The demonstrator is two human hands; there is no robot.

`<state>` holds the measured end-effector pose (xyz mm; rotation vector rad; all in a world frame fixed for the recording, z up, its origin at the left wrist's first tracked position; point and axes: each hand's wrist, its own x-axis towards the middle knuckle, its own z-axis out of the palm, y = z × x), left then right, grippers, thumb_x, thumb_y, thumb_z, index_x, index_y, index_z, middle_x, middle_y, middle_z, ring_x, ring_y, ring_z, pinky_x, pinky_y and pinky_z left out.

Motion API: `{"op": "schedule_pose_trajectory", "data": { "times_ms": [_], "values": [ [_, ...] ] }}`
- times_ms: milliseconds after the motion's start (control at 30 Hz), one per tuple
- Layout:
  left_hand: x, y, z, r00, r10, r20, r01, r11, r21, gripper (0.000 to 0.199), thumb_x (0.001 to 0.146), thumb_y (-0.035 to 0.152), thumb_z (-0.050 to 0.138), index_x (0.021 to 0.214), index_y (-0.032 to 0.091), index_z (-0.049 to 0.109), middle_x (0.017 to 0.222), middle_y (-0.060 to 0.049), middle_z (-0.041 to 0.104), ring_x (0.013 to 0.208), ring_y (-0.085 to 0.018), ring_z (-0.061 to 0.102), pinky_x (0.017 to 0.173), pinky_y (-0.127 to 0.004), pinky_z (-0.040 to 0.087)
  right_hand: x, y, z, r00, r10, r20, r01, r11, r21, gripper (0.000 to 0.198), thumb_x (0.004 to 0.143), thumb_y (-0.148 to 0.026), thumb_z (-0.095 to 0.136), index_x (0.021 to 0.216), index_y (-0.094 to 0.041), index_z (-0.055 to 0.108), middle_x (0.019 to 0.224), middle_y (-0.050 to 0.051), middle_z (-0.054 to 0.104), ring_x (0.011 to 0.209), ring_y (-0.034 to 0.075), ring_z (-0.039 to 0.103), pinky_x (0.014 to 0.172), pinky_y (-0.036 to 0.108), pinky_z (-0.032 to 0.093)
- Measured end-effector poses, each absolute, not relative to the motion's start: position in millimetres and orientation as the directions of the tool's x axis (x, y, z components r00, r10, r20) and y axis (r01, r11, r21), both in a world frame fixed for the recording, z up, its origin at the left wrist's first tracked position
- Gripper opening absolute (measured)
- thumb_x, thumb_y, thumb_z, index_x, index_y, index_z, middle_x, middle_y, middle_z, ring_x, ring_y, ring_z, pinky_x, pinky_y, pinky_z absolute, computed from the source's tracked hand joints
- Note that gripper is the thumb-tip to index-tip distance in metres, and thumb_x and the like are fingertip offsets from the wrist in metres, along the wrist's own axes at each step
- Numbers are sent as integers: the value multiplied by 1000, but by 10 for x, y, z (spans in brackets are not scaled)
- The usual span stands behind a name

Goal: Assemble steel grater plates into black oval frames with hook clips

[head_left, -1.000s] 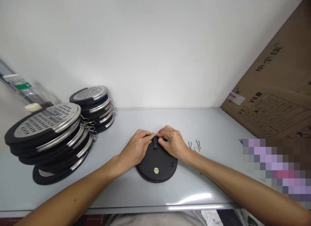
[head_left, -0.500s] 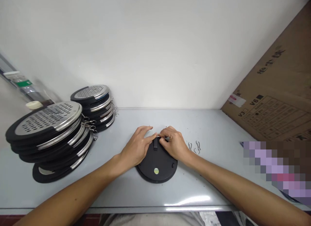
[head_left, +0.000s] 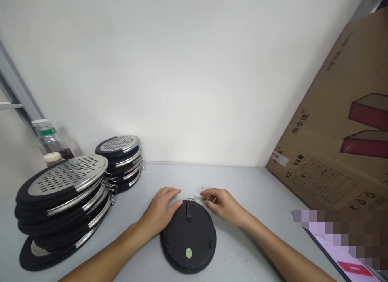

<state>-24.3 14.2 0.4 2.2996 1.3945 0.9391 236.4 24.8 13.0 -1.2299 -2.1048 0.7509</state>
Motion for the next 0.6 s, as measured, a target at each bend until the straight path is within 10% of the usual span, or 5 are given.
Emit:
{"op": "schedule_pose_trajectory", "data": {
  "times_ms": [200,267,400,600],
  "values": [
    [-244,21,229,415,782,466,607,-619,498,29,89,32,65,118,26,67,121,-8,65,114,-25,59,99,-45,50,2508,272,302,-191,930,313,663,358,-658,30,84,-32,61,56,-20,65,46,-2,56,43,14,50,49,26,40],
    [-220,-53,303,413,712,568,530,-695,486,11,90,27,64,96,24,73,116,-7,66,111,-24,60,95,-40,51,2626,327,376,-28,926,376,674,295,-677,51,87,-43,57,42,-21,47,38,-3,44,41,13,46,49,26,37],
    [-208,-96,352,265,682,682,453,-712,536,37,93,20,56,55,19,57,88,-4,68,85,-17,64,76,-29,51,2899,486,426,192,876,442,641,229,-732,54,91,-47,48,43,-21,42,38,-2,42,42,13,45,49,26,36],
    [-311,125,266,10,917,400,453,-361,815,26,89,42,61,105,22,68,92,-4,72,92,-23,67,89,-38,51,3046,672,300,207,879,429,554,256,-792,41,88,-51,52,80,-15,70,61,5,66,54,18,62,57,30,50]
  ]
}}
